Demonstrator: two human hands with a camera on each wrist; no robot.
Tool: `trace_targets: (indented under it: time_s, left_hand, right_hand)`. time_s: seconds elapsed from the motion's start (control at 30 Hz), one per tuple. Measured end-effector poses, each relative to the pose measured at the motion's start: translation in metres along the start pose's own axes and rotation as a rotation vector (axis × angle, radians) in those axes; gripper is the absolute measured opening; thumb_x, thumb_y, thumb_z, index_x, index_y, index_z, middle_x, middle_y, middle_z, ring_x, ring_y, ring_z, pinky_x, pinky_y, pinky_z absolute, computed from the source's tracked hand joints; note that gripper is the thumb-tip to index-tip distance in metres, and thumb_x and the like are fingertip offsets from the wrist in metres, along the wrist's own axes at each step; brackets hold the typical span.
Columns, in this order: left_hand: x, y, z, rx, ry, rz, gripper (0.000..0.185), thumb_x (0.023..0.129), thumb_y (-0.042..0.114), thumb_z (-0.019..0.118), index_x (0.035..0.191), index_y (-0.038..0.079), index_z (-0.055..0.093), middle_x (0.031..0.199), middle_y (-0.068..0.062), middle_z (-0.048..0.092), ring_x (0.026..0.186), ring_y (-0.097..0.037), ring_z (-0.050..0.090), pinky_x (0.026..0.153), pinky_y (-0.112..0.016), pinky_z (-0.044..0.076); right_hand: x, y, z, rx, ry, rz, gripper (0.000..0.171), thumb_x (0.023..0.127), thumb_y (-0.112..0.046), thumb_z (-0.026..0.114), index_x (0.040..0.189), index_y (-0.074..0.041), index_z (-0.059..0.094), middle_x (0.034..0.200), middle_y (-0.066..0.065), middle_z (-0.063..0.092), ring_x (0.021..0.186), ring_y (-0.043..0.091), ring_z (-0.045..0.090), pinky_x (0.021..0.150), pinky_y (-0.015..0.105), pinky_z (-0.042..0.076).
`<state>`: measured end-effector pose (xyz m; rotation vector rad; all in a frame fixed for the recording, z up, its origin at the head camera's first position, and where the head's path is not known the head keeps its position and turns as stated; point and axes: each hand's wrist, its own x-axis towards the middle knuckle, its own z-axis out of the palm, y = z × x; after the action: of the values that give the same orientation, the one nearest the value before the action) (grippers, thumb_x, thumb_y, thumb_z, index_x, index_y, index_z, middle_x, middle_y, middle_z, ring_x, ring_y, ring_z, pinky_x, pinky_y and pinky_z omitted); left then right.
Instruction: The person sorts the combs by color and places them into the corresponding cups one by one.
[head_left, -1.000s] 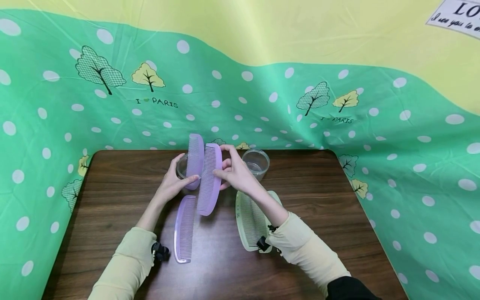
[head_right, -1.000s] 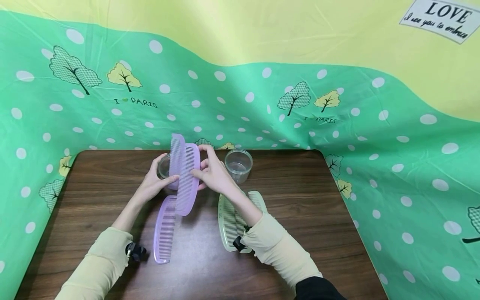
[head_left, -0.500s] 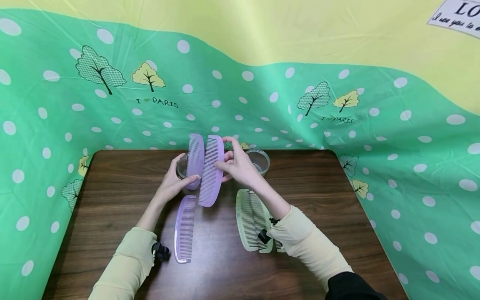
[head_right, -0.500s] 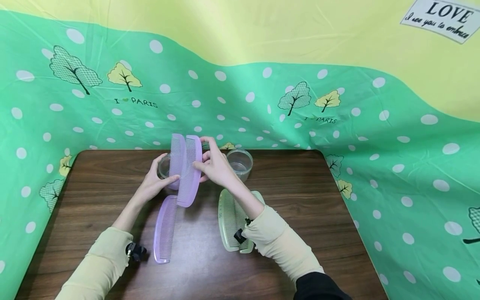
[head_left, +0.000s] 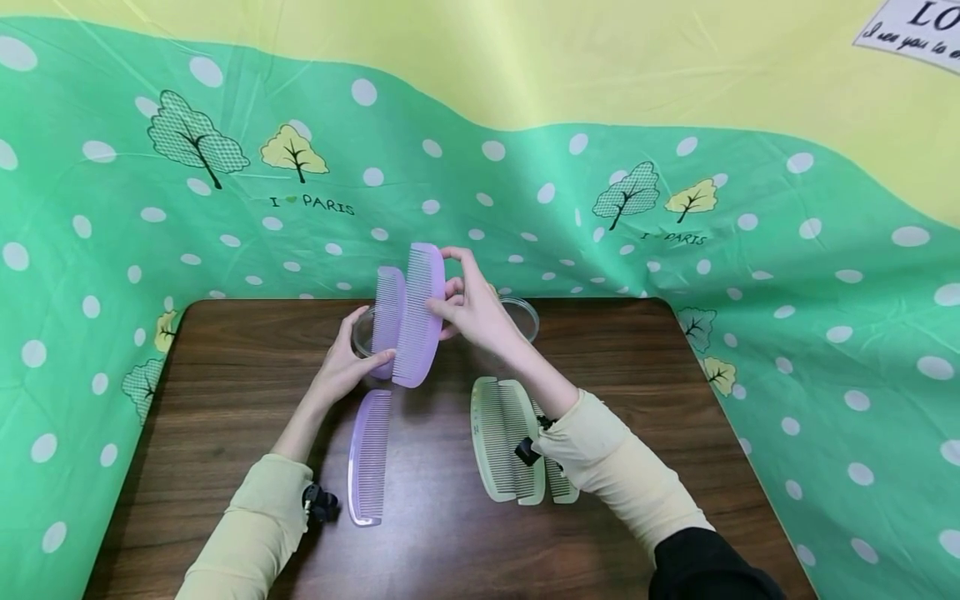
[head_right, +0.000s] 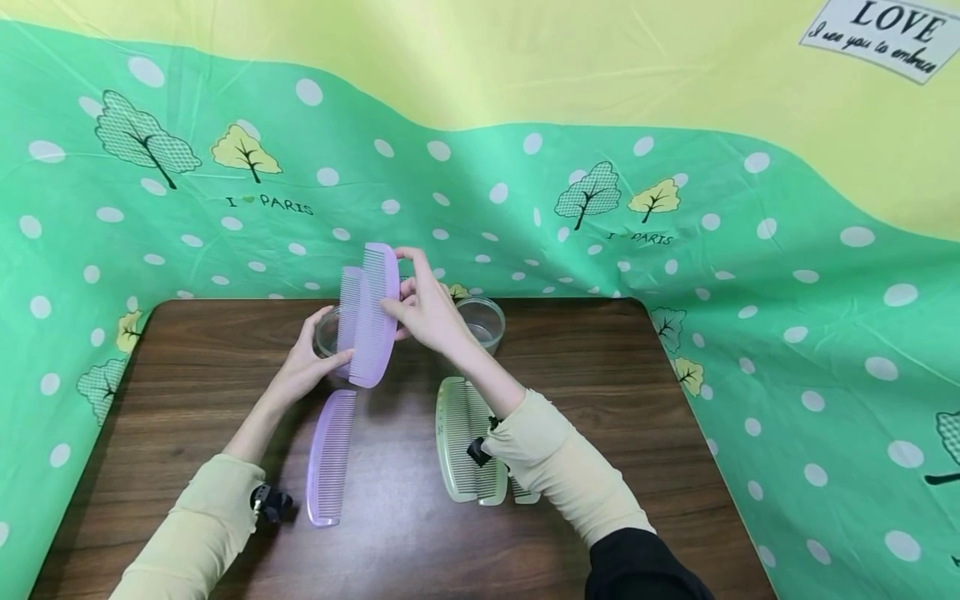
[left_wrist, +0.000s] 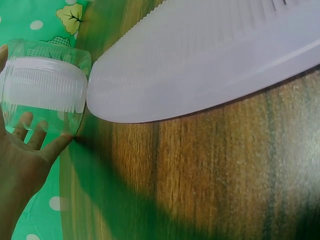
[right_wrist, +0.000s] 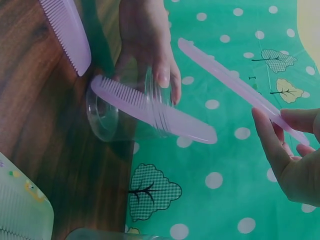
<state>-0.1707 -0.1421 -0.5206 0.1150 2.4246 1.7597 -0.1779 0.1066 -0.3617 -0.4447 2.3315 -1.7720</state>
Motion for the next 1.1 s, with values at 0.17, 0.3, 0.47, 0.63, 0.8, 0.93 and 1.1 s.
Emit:
trace_targets:
  time_s: [0.17,0.3,0.47,0.63,0.8,0.93,1.1]
  left_hand:
    - [-0.003,0.01,-0.003,-0.001,-0.016,-0.019,0.097,0.088,0.037,0.081,0.163,0.03,0.019,0.162,-0.017,0.037,0.147,-0.039,0.039,0.12,-0.059,0.029]
    - [-0.002,0.005,-0.003,0.02,-0.003,-0.018,0.099,0.086,0.043,0.082,0.162,0.033,0.02,0.163,-0.016,0.036,0.148,-0.037,0.038,0.12,-0.06,0.029]
    - [-0.003,-0.004,-0.003,0.021,0.006,-0.017,0.098,0.087,0.043,0.082,0.162,0.036,0.02,0.165,-0.015,0.034,0.15,-0.037,0.035,0.121,-0.062,0.027]
    - [-0.004,-0.004,-0.001,0.01,0.002,-0.009,0.097,0.087,0.037,0.081,0.162,0.034,0.02,0.165,-0.015,0.035,0.151,-0.038,0.033,0.122,-0.063,0.026]
    - [-0.003,-0.003,0.002,-0.011,-0.002,-0.003,0.097,0.087,0.035,0.082,0.163,0.033,0.02,0.165,-0.014,0.035,0.15,-0.037,0.035,0.122,-0.061,0.027]
    - [-0.002,-0.002,0.002,0.0,-0.004,-0.007,0.098,0.086,0.041,0.082,0.162,0.035,0.02,0.164,-0.012,0.035,0.15,-0.035,0.036,0.121,-0.06,0.029]
    - [-0.002,-0.001,0.002,0.016,0.006,-0.005,0.1,0.085,0.048,0.082,0.162,0.034,0.02,0.166,-0.01,0.032,0.152,-0.034,0.032,0.121,-0.062,0.028]
  right_hand:
    - [0.006,-0.006,0.0,-0.008,0.01,-0.025,0.069,0.095,-0.001,0.068,0.148,-0.029,0.035,0.094,0.015,0.06,0.075,0.023,0.073,0.057,0.045,0.062]
    - [0.009,-0.008,0.001,-0.038,0.018,-0.047,0.069,0.096,-0.001,0.068,0.149,-0.029,0.034,0.094,0.016,0.061,0.076,0.024,0.074,0.057,0.044,0.062]
    - [0.013,-0.008,0.003,-0.083,0.026,-0.079,0.068,0.096,-0.002,0.068,0.15,-0.027,0.034,0.093,0.016,0.062,0.075,0.026,0.073,0.055,0.042,0.062]
    - [0.013,-0.009,0.004,-0.129,0.043,-0.101,0.068,0.096,-0.003,0.068,0.15,-0.025,0.034,0.093,0.016,0.062,0.076,0.028,0.075,0.054,0.039,0.062]
    - [0.015,-0.009,0.004,-0.191,0.05,-0.136,0.068,0.097,-0.005,0.068,0.152,-0.024,0.032,0.096,0.015,0.062,0.077,0.026,0.073,0.055,0.035,0.062]
    - [0.019,-0.008,0.005,-0.222,0.072,-0.164,0.067,0.098,-0.006,0.067,0.152,-0.024,0.032,0.099,0.014,0.063,0.079,0.024,0.071,0.056,0.032,0.062]
    - [0.028,-0.008,0.007,-0.301,0.121,-0.232,0.066,0.098,-0.008,0.068,0.152,-0.021,0.033,0.1,0.014,0.063,0.083,0.023,0.069,0.056,0.028,0.06]
